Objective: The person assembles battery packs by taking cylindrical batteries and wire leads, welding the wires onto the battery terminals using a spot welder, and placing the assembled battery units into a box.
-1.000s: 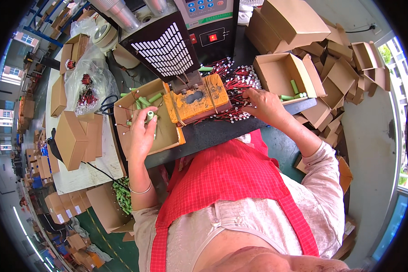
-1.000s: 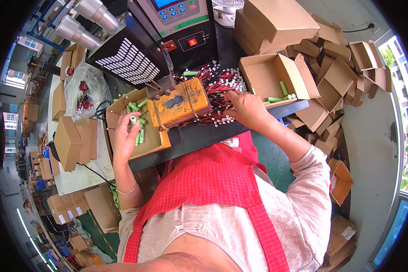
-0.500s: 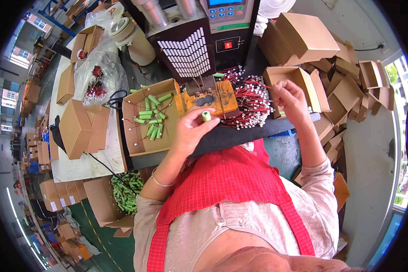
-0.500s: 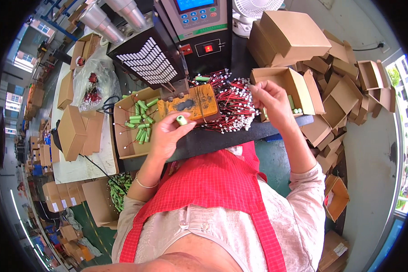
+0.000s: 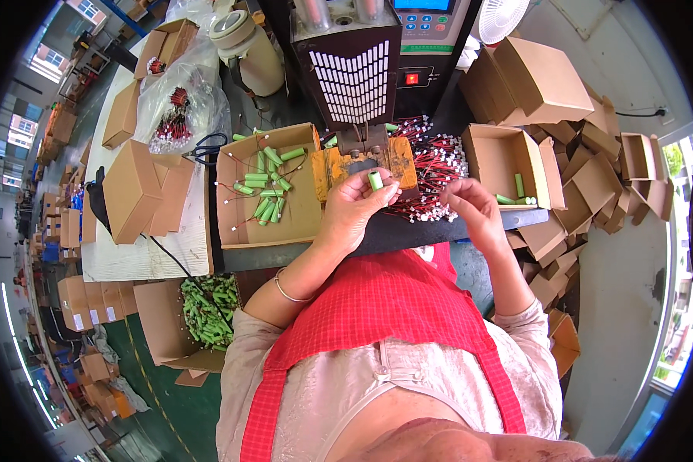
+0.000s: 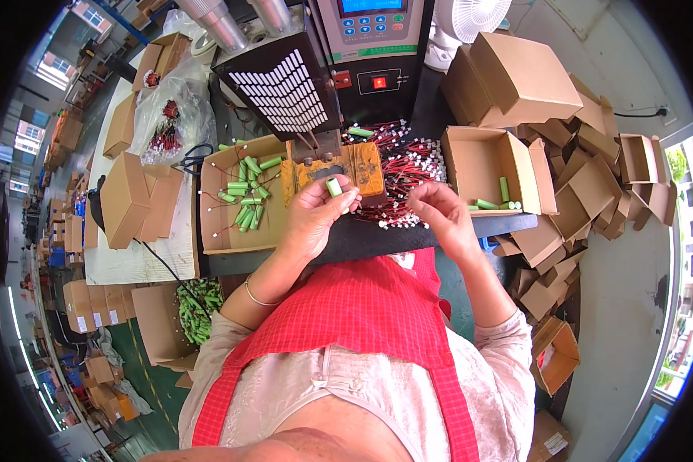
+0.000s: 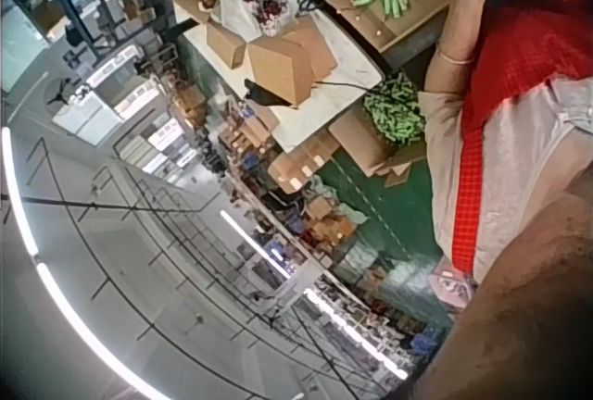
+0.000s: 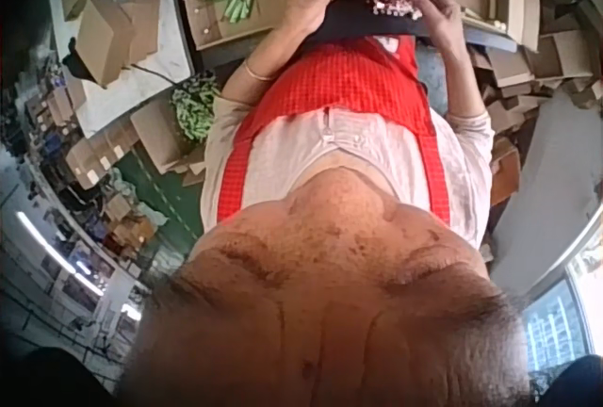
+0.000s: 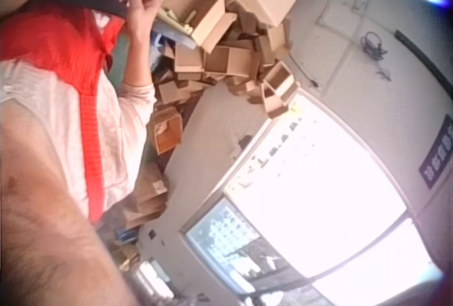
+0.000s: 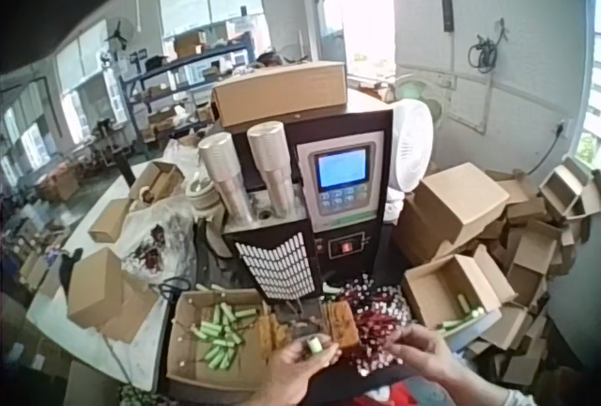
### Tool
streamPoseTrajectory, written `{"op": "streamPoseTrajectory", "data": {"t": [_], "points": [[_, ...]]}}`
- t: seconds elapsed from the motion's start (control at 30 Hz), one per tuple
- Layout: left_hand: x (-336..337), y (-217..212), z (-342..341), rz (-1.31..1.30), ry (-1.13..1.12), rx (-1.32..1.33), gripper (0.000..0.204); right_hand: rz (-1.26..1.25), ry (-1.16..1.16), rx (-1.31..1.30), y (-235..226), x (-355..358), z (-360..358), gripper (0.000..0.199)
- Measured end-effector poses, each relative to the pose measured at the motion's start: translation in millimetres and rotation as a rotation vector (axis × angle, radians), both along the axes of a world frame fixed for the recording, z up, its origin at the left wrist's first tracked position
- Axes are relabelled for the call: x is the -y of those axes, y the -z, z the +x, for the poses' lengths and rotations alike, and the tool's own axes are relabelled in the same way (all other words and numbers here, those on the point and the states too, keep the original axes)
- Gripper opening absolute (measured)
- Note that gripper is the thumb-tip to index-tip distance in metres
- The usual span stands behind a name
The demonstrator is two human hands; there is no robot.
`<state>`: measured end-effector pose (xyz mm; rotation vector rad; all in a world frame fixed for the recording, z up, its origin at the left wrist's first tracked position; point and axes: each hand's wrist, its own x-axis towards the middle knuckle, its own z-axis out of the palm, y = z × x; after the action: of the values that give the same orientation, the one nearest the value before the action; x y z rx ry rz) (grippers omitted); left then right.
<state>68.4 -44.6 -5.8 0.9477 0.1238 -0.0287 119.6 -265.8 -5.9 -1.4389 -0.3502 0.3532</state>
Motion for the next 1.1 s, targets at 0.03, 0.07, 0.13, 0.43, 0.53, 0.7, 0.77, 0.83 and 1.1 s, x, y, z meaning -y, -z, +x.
{"op": "streamPoseTrajectory", "data": {"t": [0.03, 0.07, 0.13, 0.43, 0.53, 0.7, 0.77, 0.83, 1.1], "points": [[0, 0, 0, 0.000, -0.005, -0.002, 0.023, -0.242, 0.117, 0.306, -4, -6, 1, 0.020], [1, 0, -1, 0.016, -0.040, 0.013, 0.023, -0.464, 0.205, 0.701, -20, -11, 4, 0.032], [3, 0, -1, 0.031, -0.079, 0.027, 0.023, -0.558, 0.152, 0.878, -41, -27, -2, 0.034], [-22, -15, 5, 0.969, -0.328, 0.280, 0.024, -0.232, -0.040, 0.111, -21, -69, 13, 0.019], [-29, -19, 13, 1.109, -0.367, 0.340, 0.022, -0.232, -0.110, -0.002, -26, -79, 20, 0.021], [-30, -16, 16, 1.109, -0.368, 0.351, 0.019, -0.272, -0.101, -0.062, -34, -87, 26, 0.023], [-30, -15, 18, 1.097, -0.358, 0.346, 0.019, -0.279, -0.102, -0.090, -35, -90, 28, 0.024], [-29, -14, 18, 1.126, -0.355, 0.318, 0.017, -0.294, -0.106, -0.053, -32, -91, 30, 0.024], [-32, -19, 14, 1.164, -0.281, 0.187, 0.015, -0.288, -0.320, -0.085, -48, -77, 35, 0.029]]}}
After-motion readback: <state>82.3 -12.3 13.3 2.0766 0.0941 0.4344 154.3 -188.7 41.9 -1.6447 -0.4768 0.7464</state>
